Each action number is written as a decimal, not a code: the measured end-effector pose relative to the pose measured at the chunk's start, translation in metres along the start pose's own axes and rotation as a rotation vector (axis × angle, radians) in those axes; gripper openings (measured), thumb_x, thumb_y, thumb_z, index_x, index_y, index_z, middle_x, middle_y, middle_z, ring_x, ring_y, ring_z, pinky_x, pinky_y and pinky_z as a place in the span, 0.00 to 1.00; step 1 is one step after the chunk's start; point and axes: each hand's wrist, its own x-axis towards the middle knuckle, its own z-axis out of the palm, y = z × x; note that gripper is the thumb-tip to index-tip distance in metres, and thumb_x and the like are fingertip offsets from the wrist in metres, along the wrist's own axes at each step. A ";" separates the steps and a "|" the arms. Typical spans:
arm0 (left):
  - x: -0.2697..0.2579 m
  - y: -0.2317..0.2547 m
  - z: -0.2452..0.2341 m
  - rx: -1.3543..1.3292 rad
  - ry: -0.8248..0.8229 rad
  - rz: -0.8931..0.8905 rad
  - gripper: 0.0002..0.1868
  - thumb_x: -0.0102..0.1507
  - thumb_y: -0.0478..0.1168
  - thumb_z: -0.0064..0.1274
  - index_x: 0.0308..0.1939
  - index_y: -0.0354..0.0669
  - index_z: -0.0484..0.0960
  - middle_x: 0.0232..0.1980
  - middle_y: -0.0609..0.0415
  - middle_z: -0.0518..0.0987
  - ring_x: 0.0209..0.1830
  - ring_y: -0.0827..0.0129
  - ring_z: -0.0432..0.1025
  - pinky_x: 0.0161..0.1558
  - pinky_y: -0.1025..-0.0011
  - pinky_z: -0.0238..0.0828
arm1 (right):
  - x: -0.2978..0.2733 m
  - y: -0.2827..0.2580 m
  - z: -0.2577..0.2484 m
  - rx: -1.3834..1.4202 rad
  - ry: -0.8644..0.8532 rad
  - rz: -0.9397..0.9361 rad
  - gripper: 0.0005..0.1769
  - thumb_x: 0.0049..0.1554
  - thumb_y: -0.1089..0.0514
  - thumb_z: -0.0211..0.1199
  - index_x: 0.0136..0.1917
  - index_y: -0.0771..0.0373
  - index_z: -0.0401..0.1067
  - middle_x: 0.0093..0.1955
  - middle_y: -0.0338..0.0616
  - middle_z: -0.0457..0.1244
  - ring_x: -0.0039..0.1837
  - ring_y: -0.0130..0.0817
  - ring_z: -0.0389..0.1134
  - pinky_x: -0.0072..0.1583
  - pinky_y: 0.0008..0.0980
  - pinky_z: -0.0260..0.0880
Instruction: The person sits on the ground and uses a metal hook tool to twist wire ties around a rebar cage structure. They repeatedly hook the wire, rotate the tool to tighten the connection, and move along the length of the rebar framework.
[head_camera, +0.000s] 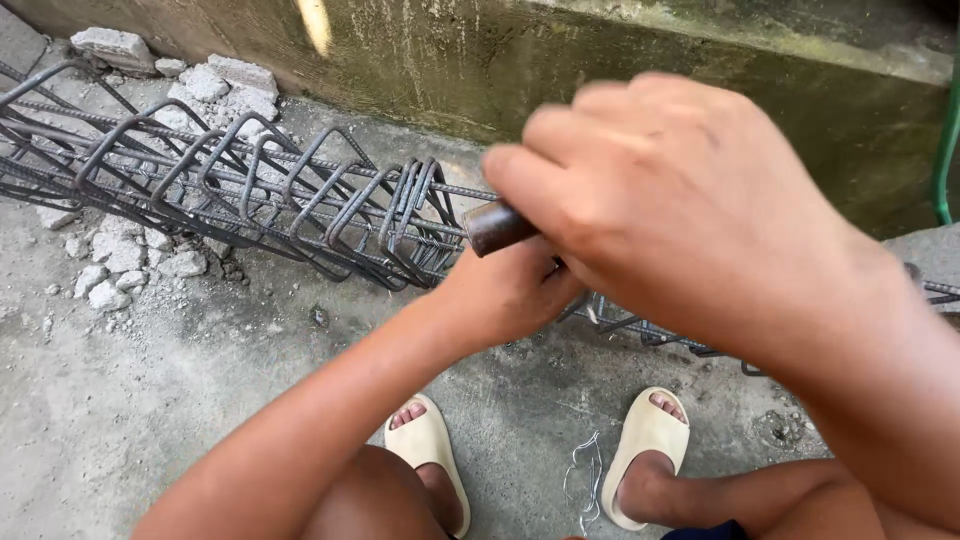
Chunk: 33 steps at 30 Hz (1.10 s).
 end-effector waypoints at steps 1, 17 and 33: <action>-0.004 -0.006 0.006 0.002 -0.005 0.021 0.09 0.62 0.40 0.51 0.36 0.35 0.79 0.32 0.43 0.80 0.26 0.51 0.70 0.29 0.58 0.66 | 0.003 -0.004 0.000 0.063 0.107 -0.011 0.17 0.63 0.58 0.64 0.65 0.60 0.78 0.54 0.40 0.67 0.54 0.37 0.66 0.62 0.39 0.63; 0.001 -0.036 0.014 -1.619 0.269 -0.446 0.18 0.72 0.51 0.49 0.51 0.39 0.79 0.41 0.54 0.76 0.19 0.82 0.55 0.21 0.80 0.46 | -0.077 -0.052 0.093 1.844 0.796 0.732 0.29 0.61 0.58 0.64 0.74 0.57 0.59 0.71 0.55 0.60 0.79 0.46 0.60 0.83 0.40 0.60; -0.058 -0.147 0.020 0.679 -0.674 -0.374 0.41 0.61 0.35 0.48 0.79 0.62 0.60 0.42 0.46 0.84 0.37 0.50 0.81 0.37 0.55 0.79 | -0.032 -0.014 0.193 1.477 1.241 0.641 0.26 0.70 0.44 0.45 0.32 0.55 0.53 0.22 0.34 0.42 0.22 0.25 0.41 0.27 0.27 0.46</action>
